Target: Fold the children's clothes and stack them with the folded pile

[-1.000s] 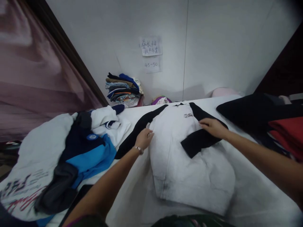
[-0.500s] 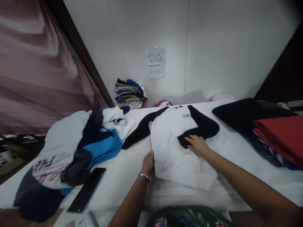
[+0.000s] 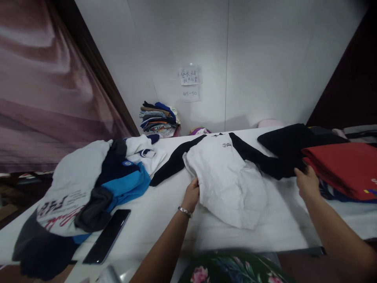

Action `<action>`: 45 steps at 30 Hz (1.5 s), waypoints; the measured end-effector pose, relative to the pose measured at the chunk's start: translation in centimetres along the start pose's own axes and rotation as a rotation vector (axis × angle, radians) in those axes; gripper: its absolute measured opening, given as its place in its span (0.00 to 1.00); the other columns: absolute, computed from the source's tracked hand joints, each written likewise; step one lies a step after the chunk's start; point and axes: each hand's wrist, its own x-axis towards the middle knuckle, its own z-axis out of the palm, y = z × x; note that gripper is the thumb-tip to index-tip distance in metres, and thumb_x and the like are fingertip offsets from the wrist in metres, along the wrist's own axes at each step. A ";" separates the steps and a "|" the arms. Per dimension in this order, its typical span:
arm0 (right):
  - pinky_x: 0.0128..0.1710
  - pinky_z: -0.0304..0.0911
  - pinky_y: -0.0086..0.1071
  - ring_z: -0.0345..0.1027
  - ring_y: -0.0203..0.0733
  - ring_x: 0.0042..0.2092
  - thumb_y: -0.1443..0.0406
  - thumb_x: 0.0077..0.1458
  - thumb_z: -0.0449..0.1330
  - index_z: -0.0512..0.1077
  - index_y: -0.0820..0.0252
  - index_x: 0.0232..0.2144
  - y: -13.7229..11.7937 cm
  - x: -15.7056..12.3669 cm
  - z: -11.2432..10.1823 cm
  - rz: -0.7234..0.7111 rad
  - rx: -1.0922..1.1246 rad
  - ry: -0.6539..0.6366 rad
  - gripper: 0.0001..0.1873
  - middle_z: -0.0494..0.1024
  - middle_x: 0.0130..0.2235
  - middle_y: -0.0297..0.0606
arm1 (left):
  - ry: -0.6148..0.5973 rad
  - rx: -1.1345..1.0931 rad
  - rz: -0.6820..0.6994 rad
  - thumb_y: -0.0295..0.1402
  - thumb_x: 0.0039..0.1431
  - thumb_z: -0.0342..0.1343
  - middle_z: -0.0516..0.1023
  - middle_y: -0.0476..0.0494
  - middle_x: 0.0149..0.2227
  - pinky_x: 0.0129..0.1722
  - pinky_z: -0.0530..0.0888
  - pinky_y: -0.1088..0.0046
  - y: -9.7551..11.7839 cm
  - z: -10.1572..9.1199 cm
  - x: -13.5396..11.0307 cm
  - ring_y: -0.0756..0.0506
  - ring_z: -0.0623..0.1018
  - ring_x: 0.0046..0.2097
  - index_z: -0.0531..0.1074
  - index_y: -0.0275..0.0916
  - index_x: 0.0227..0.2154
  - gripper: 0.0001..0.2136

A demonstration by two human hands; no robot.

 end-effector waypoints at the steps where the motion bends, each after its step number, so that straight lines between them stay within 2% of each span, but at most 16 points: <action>1: 0.47 0.62 0.46 0.66 0.58 0.49 0.53 0.52 0.52 0.62 0.60 0.54 -0.2 -2.2 -0.6 0.046 -0.059 0.041 0.29 0.71 0.50 0.56 | -0.044 -0.004 0.042 0.25 0.52 0.47 0.75 0.45 0.49 0.44 0.73 0.66 0.4 0.7 0.3 0.44 0.75 0.48 0.61 0.43 0.58 0.28; 3: 0.53 0.59 0.47 0.61 0.57 0.55 0.53 0.54 0.51 0.63 0.58 0.55 -1.5 -7.3 -1.0 -0.092 -0.019 -0.087 0.28 0.65 0.57 0.53 | -0.155 0.053 0.128 0.27 0.51 0.51 0.70 0.43 0.55 0.50 0.70 0.64 0.9 2.2 0.9 0.43 0.72 0.53 0.55 0.43 0.61 0.32; 6: 0.54 0.60 0.48 0.64 0.52 0.55 0.54 0.57 0.49 0.58 0.53 0.59 -4.7 -14.9 -0.2 -0.325 0.097 -0.622 0.28 0.69 0.55 0.45 | -0.306 0.282 0.236 0.31 0.48 0.58 0.61 0.39 0.61 0.57 0.63 0.61 1.0 4.7 1.4 0.40 0.65 0.59 0.50 0.40 0.63 0.39; 8: 0.57 0.57 0.49 0.58 0.52 0.59 0.53 0.55 0.54 0.51 0.50 0.63 -6.3 -18.5 0.8 -0.534 0.056 -0.805 0.35 0.63 0.60 0.43 | -0.330 0.492 0.303 0.35 0.46 0.61 0.57 0.36 0.63 0.60 0.57 0.58 0.6 5.9 1.4 0.39 0.59 0.62 0.50 0.39 0.63 0.41; 11: 0.57 0.54 0.54 0.56 0.56 0.59 0.53 0.53 0.57 0.41 0.53 0.65 -6.9 -20.9 2.1 -0.689 -0.063 -0.789 0.44 0.61 0.61 0.47 | -0.252 0.740 0.349 0.41 0.46 0.63 0.53 0.34 0.64 0.61 0.50 0.52 -0.8 6.4 0.9 0.36 0.54 0.64 0.53 0.39 0.62 0.41; 15: 0.54 0.56 0.54 0.60 0.56 0.57 0.60 0.55 0.54 0.36 0.57 0.66 -6.2 -20.9 2.9 -0.709 -0.180 -0.730 0.43 0.66 0.57 0.49 | -0.129 0.883 0.344 0.45 0.49 0.60 0.53 0.34 0.64 0.61 0.49 0.51 -3.1 4.2 0.2 0.36 0.52 0.65 0.56 0.38 0.59 0.36; 18: 0.54 0.56 0.53 0.64 0.53 0.54 0.66 0.56 0.49 0.37 0.55 0.66 -6.4 -20.8 2.9 -0.721 -0.202 -0.740 0.38 0.71 0.54 0.45 | -0.075 0.940 0.358 0.38 0.52 0.58 0.58 0.34 0.62 0.61 0.53 0.55 -4.4 1.9 0.4 0.37 0.56 0.63 0.59 0.37 0.58 0.30; 21: 0.55 0.54 0.55 0.64 0.54 0.53 0.63 0.57 0.50 0.39 0.54 0.66 -7.0 -21.3 2.8 -0.744 -0.206 -0.762 0.38 0.71 0.54 0.45 | -0.028 0.958 0.338 0.26 0.54 0.52 0.67 0.36 0.57 0.58 0.57 0.58 -4.8 0.5 1.3 0.40 0.64 0.59 0.64 0.37 0.55 0.23; 26: 0.56 0.50 0.56 0.59 0.56 0.57 0.62 0.54 0.53 0.42 0.58 0.65 -6.2 -21.3 2.6 -0.795 -0.261 -0.725 0.40 0.67 0.57 0.47 | 0.062 0.950 0.196 0.23 0.51 0.49 0.75 0.40 0.48 0.52 0.65 0.61 -3.1 -2.5 3.7 0.40 0.72 0.52 0.73 0.39 0.46 0.19; 30: 0.51 0.61 0.49 0.68 0.48 0.50 0.71 0.51 0.47 0.57 0.60 0.61 -5.2 -18.7 0.9 -0.761 -0.284 -0.656 0.33 0.75 0.49 0.45 | 0.318 0.775 0.230 0.24 0.52 0.48 0.76 0.43 0.48 0.51 0.68 0.69 0.2 -9.1 3.8 0.44 0.73 0.51 0.74 0.39 0.45 0.18; 33: 0.45 0.67 0.45 0.72 0.48 0.45 0.70 0.53 0.46 0.71 0.55 0.49 -6.1 -16.3 -1.8 -0.768 -0.273 -0.582 0.23 0.78 0.44 0.41 | 0.526 0.749 0.305 0.26 0.52 0.47 0.77 0.43 0.47 0.50 0.70 0.69 2.6 -15.1 1.4 0.44 0.74 0.49 0.73 0.36 0.46 0.19; 35: 0.48 0.65 0.46 0.71 0.48 0.47 0.70 0.53 0.47 0.74 0.53 0.44 -7.1 -15.4 -3.4 -0.833 -0.221 -0.560 0.21 0.78 0.45 0.39 | 0.532 0.869 0.354 0.25 0.51 0.48 0.76 0.46 0.48 0.52 0.68 0.67 3.0 -18.2 -1.4 0.43 0.73 0.51 0.73 0.37 0.47 0.19; 37: 0.53 0.62 0.46 0.70 0.46 0.49 0.72 0.50 0.48 0.74 0.51 0.44 -7.3 -15.4 -4.3 -0.918 -0.162 -0.606 0.23 0.77 0.46 0.37 | 0.519 1.013 0.302 0.26 0.52 0.48 0.76 0.47 0.49 0.53 0.68 0.65 1.7 -19.9 -4.5 0.42 0.72 0.52 0.73 0.38 0.47 0.18; 39: 0.54 0.60 0.48 0.68 0.46 0.51 0.75 0.44 0.49 0.73 0.51 0.45 -6.1 -16.0 -4.4 -0.971 -0.158 -0.668 0.27 0.76 0.48 0.37 | 0.480 1.086 0.159 0.26 0.53 0.47 0.74 0.45 0.52 0.52 0.68 0.65 -0.9 -20.4 -7.5 0.42 0.72 0.53 0.72 0.39 0.48 0.19; 42: 0.52 0.61 0.50 0.63 0.52 0.56 0.74 0.37 0.50 0.72 0.56 0.47 -2.6 -17.5 -3.7 -0.918 -0.239 -0.674 0.32 0.70 0.55 0.41 | 0.336 1.074 -0.064 0.23 0.49 0.47 0.73 0.46 0.53 0.51 0.70 0.67 -5.5 -19.5 -10.6 0.43 0.74 0.51 0.72 0.43 0.49 0.23; 45: 0.51 0.64 0.46 0.60 0.53 0.57 0.73 0.39 0.50 0.70 0.57 0.50 -0.3 -18.1 -4.1 -0.792 -0.293 -0.619 0.32 0.64 0.59 0.42 | 0.311 1.027 -0.099 0.24 0.50 0.45 0.76 0.44 0.49 0.51 0.70 0.67 -7.7 -18.2 -11.6 0.43 0.74 0.49 0.72 0.41 0.48 0.22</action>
